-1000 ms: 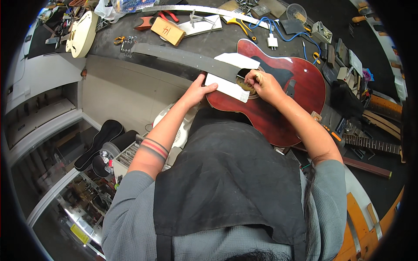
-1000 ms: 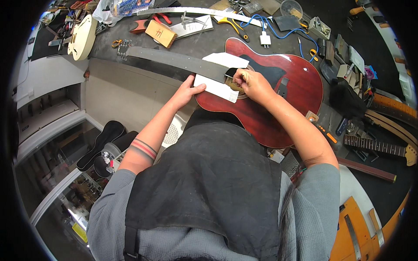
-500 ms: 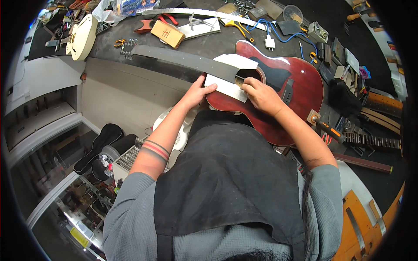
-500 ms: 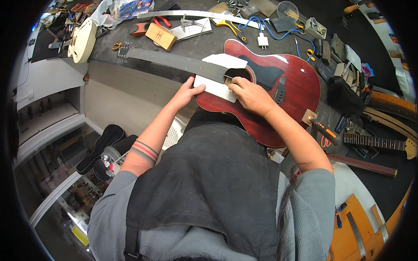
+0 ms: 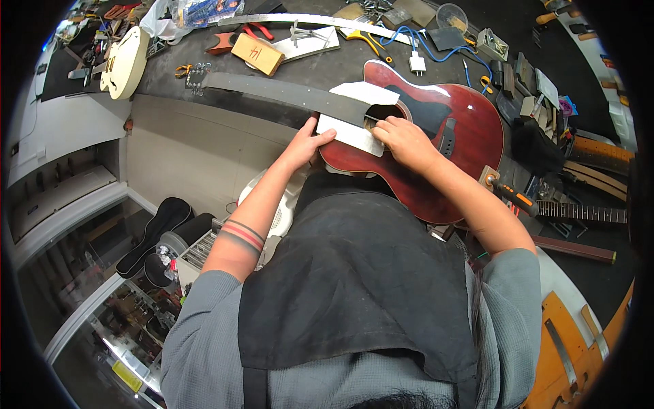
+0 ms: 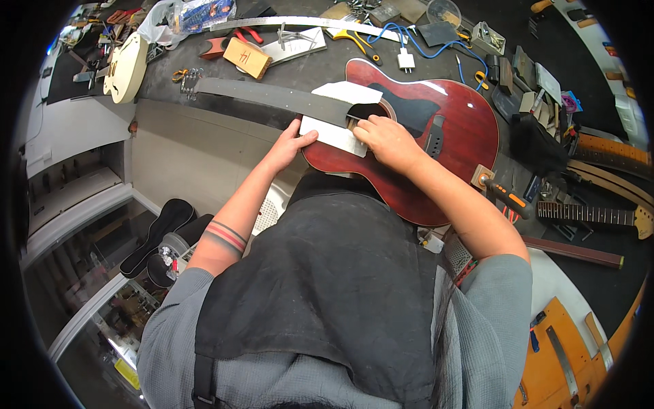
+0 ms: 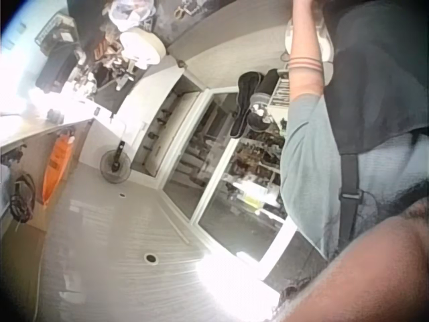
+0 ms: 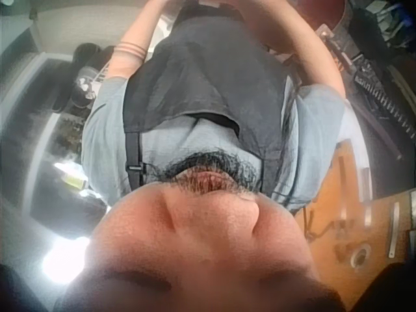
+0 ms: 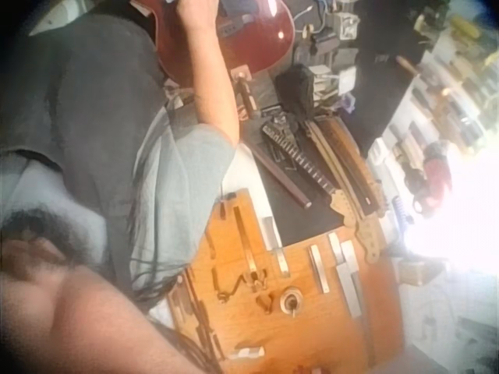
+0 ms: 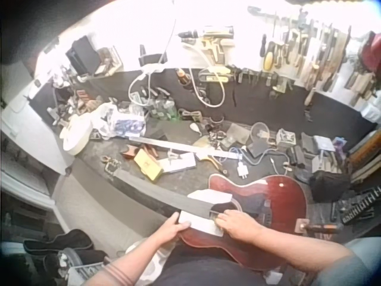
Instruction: The person sands the fretboard of a guitar neck using a sanding block. They repeatedly rub the block along the length of the neck, flip the neck to sand the edges, and inspect the surface between sanding passes. The person also uses a small metal tool to check the fretboard surface.
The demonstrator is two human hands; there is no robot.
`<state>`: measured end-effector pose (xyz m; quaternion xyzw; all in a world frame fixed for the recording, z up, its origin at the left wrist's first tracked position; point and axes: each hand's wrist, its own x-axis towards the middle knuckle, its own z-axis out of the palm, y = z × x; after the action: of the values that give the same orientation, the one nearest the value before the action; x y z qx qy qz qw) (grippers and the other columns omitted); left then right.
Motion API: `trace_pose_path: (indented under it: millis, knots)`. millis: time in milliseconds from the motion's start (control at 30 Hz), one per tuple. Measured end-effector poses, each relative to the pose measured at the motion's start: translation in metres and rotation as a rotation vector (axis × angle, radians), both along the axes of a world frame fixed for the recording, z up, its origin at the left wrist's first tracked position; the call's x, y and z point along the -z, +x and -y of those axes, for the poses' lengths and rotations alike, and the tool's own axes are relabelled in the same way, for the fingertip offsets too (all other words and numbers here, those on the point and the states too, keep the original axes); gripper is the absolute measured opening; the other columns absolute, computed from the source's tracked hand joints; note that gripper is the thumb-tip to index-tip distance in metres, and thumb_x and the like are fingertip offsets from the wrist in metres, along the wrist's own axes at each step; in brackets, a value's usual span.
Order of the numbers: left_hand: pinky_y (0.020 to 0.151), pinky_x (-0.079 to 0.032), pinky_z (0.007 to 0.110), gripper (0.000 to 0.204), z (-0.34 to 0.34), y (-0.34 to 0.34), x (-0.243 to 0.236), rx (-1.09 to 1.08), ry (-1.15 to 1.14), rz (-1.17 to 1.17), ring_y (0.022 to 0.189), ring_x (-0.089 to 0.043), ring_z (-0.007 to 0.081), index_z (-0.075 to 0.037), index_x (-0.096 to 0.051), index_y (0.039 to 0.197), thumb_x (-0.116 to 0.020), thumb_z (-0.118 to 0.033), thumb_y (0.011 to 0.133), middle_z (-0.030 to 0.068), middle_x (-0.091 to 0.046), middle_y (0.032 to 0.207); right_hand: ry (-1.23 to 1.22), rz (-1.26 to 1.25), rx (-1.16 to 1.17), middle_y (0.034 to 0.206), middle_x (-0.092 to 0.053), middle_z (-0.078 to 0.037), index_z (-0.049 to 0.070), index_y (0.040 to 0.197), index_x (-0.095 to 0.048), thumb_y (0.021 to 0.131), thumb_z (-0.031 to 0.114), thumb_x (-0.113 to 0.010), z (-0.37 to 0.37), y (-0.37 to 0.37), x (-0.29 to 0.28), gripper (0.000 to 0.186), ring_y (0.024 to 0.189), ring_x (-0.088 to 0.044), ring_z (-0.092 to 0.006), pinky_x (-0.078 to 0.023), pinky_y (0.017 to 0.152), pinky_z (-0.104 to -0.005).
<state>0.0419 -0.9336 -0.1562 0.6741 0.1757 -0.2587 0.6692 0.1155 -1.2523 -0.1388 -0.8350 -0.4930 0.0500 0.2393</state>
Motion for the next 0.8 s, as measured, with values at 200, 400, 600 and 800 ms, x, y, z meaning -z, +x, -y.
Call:
trace_pose_path:
  millis: [200,400,600,800]
  knots:
    - [0.131,-0.043,0.042,0.098,-0.002,0.000,0.009,-0.022,-0.054,0.006,0.158,-0.054,0.0306,-0.002,-0.031,0.182,-0.083,-0.038,0.108,0.0214,-0.054,0.174,-0.090,0.093,-0.039,0.113,-0.069,-0.010,0.007,0.113,-0.067,0.096,0.010,-0.067,-0.007,-0.005,-0.012,0.018,0.108,-0.069,-0.0314,-0.059,0.100,-0.0467]
    - [0.131,-0.042,0.042,0.099,0.003,0.000,-0.002,-0.014,0.012,0.026,0.160,-0.052,0.0309,-0.002,-0.028,0.184,-0.083,-0.037,0.108,0.0210,-0.052,0.176,-0.032,0.022,0.123,0.123,-0.070,-0.013,0.005,0.123,-0.067,0.103,0.013,-0.067,-0.005,-0.015,-0.008,0.022,0.121,-0.071,-0.0325,-0.058,0.109,-0.0479]
    - [0.132,-0.042,0.043,0.100,0.003,0.000,-0.002,-0.014,0.026,0.013,0.160,-0.053,0.0312,-0.002,-0.026,0.184,-0.083,-0.036,0.108,0.0210,-0.050,0.177,0.068,0.065,0.281,0.138,-0.074,-0.014,0.005,0.130,-0.071,0.108,0.023,-0.074,-0.005,-0.027,-0.001,0.028,0.137,-0.071,-0.0337,-0.049,0.128,-0.0501]
    - [0.129,-0.046,0.044,0.096,0.004,0.000,-0.005,-0.060,-0.101,-0.023,0.156,-0.057,0.0313,-0.002,-0.028,0.182,-0.083,-0.032,0.109,0.0212,-0.053,0.173,0.160,0.147,0.337,0.127,-0.081,-0.012,0.006,0.120,-0.076,0.107,0.023,-0.077,-0.007,-0.026,0.004,0.021,0.134,-0.074,-0.0300,-0.042,0.134,-0.0546]
